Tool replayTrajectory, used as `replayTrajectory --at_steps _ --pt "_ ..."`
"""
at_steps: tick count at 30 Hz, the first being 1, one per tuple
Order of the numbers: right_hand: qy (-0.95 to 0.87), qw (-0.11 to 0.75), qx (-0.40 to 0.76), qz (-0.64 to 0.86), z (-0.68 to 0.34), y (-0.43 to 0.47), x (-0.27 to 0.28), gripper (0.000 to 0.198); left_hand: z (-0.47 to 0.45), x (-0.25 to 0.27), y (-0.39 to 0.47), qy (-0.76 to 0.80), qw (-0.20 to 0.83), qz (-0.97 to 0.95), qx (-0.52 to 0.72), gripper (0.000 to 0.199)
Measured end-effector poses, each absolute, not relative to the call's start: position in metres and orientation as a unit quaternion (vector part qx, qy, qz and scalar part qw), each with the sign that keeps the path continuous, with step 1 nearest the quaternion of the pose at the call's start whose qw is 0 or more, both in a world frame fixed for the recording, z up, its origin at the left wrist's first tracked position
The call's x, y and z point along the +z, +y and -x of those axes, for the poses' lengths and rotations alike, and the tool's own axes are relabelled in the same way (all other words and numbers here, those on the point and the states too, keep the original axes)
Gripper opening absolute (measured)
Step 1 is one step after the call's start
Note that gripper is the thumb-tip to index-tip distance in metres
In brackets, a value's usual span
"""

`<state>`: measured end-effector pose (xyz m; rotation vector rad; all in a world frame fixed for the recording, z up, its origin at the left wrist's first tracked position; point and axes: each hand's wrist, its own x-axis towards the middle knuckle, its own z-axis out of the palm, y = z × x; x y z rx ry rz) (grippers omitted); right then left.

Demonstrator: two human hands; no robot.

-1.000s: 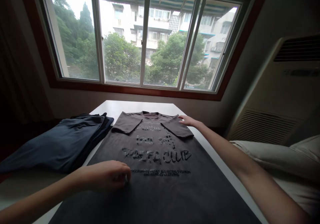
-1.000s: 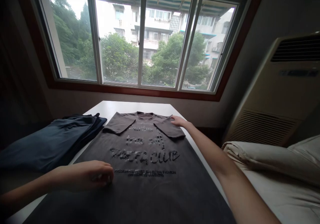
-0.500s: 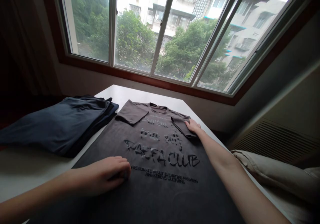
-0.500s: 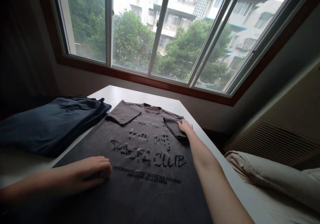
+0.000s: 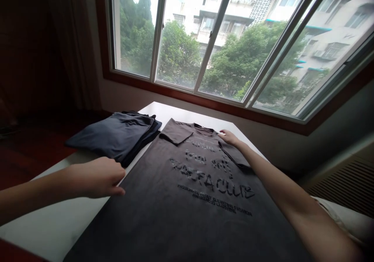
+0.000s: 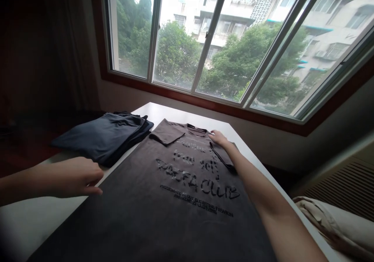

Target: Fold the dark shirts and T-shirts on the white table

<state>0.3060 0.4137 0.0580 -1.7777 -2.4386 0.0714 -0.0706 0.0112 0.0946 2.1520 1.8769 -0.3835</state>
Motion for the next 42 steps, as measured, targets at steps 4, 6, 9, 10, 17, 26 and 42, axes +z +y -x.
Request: replayTrajectory --at_steps 4,6,9,10,17,26,42 --pt "-0.855 0.023 0.081 0.512 -0.186 0.400 0.064 0.040 0.083 0.092 0.004 0.646 0.201 -0.714 -0.179 0.031" --pt "-0.870 0.001 0.105 0.482 -0.129 0.391 0.060 0.043 0.088 0.088 0.007 0.641 0.266 -0.697 -0.179 0.033" --pt "-0.882 -0.039 0.128 0.451 -0.060 0.376 0.054 0.048 0.092 0.084 0.013 0.632 0.348 -0.677 -0.143 0.031" --pt "-0.885 -0.051 0.130 0.445 -0.043 0.371 0.052 0.048 0.092 0.083 0.014 0.628 0.358 -0.679 -0.127 0.028" --pt "-0.892 -0.088 0.082 0.435 0.010 0.347 0.037 0.040 0.095 0.078 0.005 0.638 0.292 -0.708 -0.078 0.017" --pt "-0.922 -0.069 0.054 0.376 0.008 0.344 0.036 0.031 0.082 0.085 -0.016 0.577 0.311 -0.755 -0.029 0.017" --pt "-0.853 0.049 0.162 0.493 -0.062 0.365 0.052 0.024 0.017 0.101 -0.046 0.434 0.287 -0.851 0.066 0.019"
